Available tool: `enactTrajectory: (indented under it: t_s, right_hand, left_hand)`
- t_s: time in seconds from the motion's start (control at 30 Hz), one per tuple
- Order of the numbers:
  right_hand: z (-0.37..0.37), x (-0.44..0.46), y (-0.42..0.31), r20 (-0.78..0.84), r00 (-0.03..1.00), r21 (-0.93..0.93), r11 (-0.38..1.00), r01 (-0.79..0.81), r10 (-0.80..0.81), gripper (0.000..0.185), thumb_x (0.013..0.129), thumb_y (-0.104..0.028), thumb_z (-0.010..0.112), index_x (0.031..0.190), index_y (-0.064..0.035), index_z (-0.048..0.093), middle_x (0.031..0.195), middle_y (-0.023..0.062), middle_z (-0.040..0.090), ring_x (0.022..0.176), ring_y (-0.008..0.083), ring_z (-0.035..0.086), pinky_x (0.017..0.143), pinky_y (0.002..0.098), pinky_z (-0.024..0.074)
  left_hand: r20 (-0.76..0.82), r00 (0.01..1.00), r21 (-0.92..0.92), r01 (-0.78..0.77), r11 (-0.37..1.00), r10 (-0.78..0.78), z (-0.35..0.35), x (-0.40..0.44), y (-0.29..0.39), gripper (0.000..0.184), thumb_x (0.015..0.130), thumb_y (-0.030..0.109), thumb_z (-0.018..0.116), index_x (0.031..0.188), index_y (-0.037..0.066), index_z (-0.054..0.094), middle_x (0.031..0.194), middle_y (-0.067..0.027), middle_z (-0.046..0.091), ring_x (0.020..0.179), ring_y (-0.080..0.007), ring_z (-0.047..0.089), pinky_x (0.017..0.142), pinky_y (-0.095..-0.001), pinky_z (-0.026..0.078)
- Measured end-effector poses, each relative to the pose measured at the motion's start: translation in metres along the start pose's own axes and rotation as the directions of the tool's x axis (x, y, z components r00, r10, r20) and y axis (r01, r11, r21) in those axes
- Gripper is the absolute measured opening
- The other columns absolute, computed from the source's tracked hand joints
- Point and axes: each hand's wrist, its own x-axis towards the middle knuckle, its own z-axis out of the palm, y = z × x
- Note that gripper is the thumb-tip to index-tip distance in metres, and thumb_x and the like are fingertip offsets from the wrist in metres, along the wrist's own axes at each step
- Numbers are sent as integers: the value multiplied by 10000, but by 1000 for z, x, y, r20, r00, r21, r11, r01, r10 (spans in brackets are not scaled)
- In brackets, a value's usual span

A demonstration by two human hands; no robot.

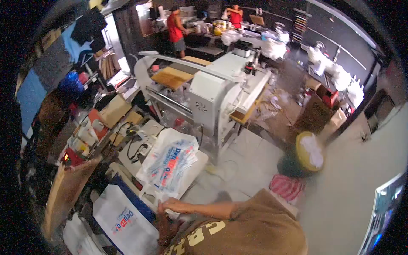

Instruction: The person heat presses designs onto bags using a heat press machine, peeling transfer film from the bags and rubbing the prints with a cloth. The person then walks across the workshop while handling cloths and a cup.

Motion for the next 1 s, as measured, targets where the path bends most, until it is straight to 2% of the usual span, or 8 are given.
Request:
enactTrajectory:
  t_s: [0.2, 0.37, 0.47, 0.6, 0.67, 0.8, 0.9, 1.0]
  right_hand:
    - [-78, -57, 47, 119, 993, 987, 106, -119, 2, 784, 941, -710, 348, 1454, -117, 380, 1390, 122, 507, 1228, 225, 521, 1035, 434, 402]
    - [-169, -130, 82, 27, 931, 948, 287, -139, 364, 852, 900, -737, 417, 1505, -144, 336, 1470, 135, 426, 1298, 293, 480, 1070, 450, 381]
    - [-243, -216, 128, -144, 961, 622, 777, -97, 235, 804, 922, -674, 480, 1506, -139, 343, 1479, 114, 416, 1335, 268, 444, 1068, 429, 381]
    - [-301, -338, 218, -384, 820, 736, 677, -6, 425, 696, 943, -571, 544, 1431, -84, 444, 1356, 93, 535, 1208, 245, 542, 997, 389, 432]
    - [-318, -403, 217, -567, 641, 707, 705, 55, 518, 660, 947, -555, 548, 1395, -76, 481, 1291, 96, 583, 1152, 244, 572, 966, 389, 448]
    - [-320, -473, 265, -656, 425, 747, 617, 248, 624, 607, 959, -514, 548, 1364, -64, 501, 1259, 102, 605, 1125, 241, 591, 942, 391, 462]
    - [-319, -491, 297, -607, 302, 747, 398, 533, 736, 511, 982, -434, 547, 1317, -49, 536, 1249, 113, 614, 1098, 239, 604, 912, 374, 474]
    - [-356, -490, 291, -655, 285, 730, 489, 477, 700, 428, 988, -380, 564, 1266, -55, 572, 1174, 81, 641, 1040, 208, 615, 866, 358, 491]
  left_hand:
    - [243, 969, 37, -54, 998, 44, 85, 87, -29, 511, 903, 196, 644, 1343, -9, 483, 1390, -252, 484, 1241, -408, 516, 1046, -417, 419]
    - [154, 984, 227, -122, 966, 88, 134, 181, -44, 182, 938, 128, 531, 1023, 3, 633, 939, -142, 655, 864, -298, 616, 823, -377, 477]
    - [-106, 986, 608, -37, 793, 127, 119, 240, -125, 312, 913, 238, 614, 1123, 8, 594, 1143, -212, 598, 1020, -361, 575, 880, -453, 460]
    - [-317, 948, 938, 316, 142, -20, 132, 262, -139, 542, 895, 426, 623, 1266, 44, 522, 1408, -270, 433, 1220, -435, 477, 1004, -461, 429]
    - [-274, 951, 912, 304, 275, -142, 127, 276, -161, 532, 868, 408, 665, 1270, 75, 562, 1325, -252, 511, 1170, -399, 529, 935, -456, 463]
    - [468, 818, 599, -17, 801, -333, 221, 282, -73, 204, 901, 204, 617, 1005, 44, 689, 760, -113, 703, 742, -287, 689, 684, -379, 537]
    - [906, 163, 382, 78, 921, -390, 351, 307, 4, 431, 825, 425, 709, 1165, 159, 701, 930, -165, 716, 856, -300, 683, 752, -419, 534]
    - [950, 104, 313, -364, 877, -296, 488, 330, -69, 471, 824, 433, 713, 1177, 123, 683, 1047, -186, 695, 963, -329, 654, 853, -416, 517]
